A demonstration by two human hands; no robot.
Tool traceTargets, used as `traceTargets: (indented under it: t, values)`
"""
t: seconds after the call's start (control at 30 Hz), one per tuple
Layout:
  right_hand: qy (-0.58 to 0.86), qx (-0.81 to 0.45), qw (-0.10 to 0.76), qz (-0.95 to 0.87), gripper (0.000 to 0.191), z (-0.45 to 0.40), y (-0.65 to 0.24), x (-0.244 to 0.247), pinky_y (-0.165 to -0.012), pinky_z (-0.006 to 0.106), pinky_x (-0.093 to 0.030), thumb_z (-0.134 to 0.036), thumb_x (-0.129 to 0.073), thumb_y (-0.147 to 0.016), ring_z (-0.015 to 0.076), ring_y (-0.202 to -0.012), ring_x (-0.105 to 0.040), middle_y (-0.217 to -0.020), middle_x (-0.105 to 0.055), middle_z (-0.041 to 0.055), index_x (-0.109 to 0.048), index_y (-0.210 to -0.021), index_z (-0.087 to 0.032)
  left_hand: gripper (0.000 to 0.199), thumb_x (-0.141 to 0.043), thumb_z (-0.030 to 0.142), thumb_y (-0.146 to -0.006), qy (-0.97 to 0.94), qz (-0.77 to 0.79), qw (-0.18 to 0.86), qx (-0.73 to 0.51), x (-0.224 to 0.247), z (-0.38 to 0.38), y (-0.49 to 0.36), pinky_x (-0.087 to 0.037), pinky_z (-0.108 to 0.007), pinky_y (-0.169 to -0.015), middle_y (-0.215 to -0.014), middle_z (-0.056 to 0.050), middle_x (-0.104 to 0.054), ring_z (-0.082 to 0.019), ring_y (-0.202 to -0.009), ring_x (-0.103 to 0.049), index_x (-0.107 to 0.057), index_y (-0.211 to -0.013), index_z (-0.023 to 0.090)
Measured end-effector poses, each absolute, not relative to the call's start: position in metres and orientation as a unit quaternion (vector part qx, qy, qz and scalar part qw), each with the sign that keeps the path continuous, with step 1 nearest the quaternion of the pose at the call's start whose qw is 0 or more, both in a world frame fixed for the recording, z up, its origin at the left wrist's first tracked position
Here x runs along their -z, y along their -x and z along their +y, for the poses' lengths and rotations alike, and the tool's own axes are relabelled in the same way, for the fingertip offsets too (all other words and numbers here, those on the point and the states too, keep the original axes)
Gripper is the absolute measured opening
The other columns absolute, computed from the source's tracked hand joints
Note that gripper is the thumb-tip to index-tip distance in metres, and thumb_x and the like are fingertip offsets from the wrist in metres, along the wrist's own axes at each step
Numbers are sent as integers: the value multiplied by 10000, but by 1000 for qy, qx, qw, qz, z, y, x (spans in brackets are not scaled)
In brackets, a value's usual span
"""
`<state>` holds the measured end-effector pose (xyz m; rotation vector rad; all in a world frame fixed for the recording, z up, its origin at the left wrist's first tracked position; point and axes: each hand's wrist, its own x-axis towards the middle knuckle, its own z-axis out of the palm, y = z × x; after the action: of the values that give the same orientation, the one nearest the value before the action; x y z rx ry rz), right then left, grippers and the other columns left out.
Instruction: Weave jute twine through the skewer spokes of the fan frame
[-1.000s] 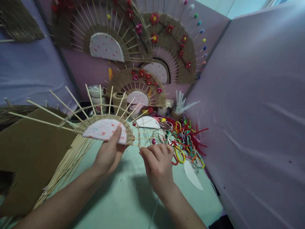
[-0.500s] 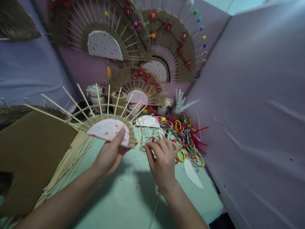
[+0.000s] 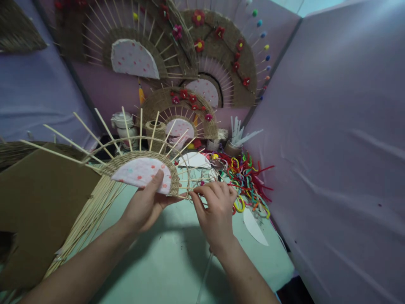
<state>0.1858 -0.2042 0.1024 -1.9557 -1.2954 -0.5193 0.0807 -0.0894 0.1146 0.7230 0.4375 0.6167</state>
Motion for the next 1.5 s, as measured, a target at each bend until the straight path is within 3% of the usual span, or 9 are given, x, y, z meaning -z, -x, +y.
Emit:
traceTargets:
  t: [0.37, 0.77, 1.0, 1.1, 1.23, 1.37, 1.5]
  values:
    - [777, 182, 295, -526, 130, -208, -194, -115, -782, 367, -261, -319, -644, -816, 196, -801, -502, -769, -634, 4, -616, -733, -223, 401, -563, 399, -828, -341, 181, 890, -243, -111, -86, -84, -523, -442, -815, -1156, -171, -630, -280, -1015, -608, -590, -1127, 133]
    - [780, 90, 301, -541, 76, -210, -203, -115, -796, 347, -287, -274, -600, -850, 198, -889, -560, -898, -651, 23, -628, -914, -244, 353, -555, 387, -835, -291, 215, 909, -206, -107, -79, -86, -517, -461, -813, -1098, -148, -661, -247, -930, -642, -603, -1100, 158]
    - [778, 58, 315, -541, 70, -214, -203, -117, -786, 346, -313, -248, -581, -857, 191, -838, -570, -826, -649, 9, -620, -802, -231, 366, -563, 398, -828, -271, 223, 916, -192, -106, -77, -88, -514, -444, -814, -1098, -149, -654, -232, -903, -642, -601, -1104, 159]
    - [769, 46, 321, -551, 95, -221, -206, -122, -826, 372, -320, -242, -555, -868, 207, -893, -573, -904, -666, 25, -649, -876, -250, 369, -558, 398, -831, -272, 222, 917, -190, -106, -76, -88, -506, -466, -825, -1129, -154, -638, -240, -914, -638, -599, -1108, 158]
    - [739, 1, 434, -515, 200, -233, -219, -121, -895, 383, -364, -307, -505, -889, 225, -1023, -560, -1078, -645, 58, -646, -1022, -262, 392, -562, 406, -825, -258, 237, 919, -183, -105, -71, -88, -500, -490, -829, -1164, -149, -619, -251, -919, -636, -582, -1132, 164]
    - [699, -61, 626, -340, 239, -236, -229, -100, -885, 371, -415, -401, -486, -889, 212, -951, -603, -979, -680, 53, -655, -934, -239, 357, -554, 393, -833, -228, 248, 925, -175, -108, -67, -86, -499, -474, -834, -1103, -139, -639, -230, -884, -643, -588, -1099, 157]
    - [608, -256, 692, -291, 289, -227, -222, -77, -966, 404, -378, -476, -545, -836, 237, -1056, -592, -1055, -689, 69, -654, -968, -244, 328, -520, 375, -856, -210, 248, 927, -186, -113, -64, -84, -493, -484, -841, -1056, -140, -649, -231, -870, -644, -585, -1072, 137]
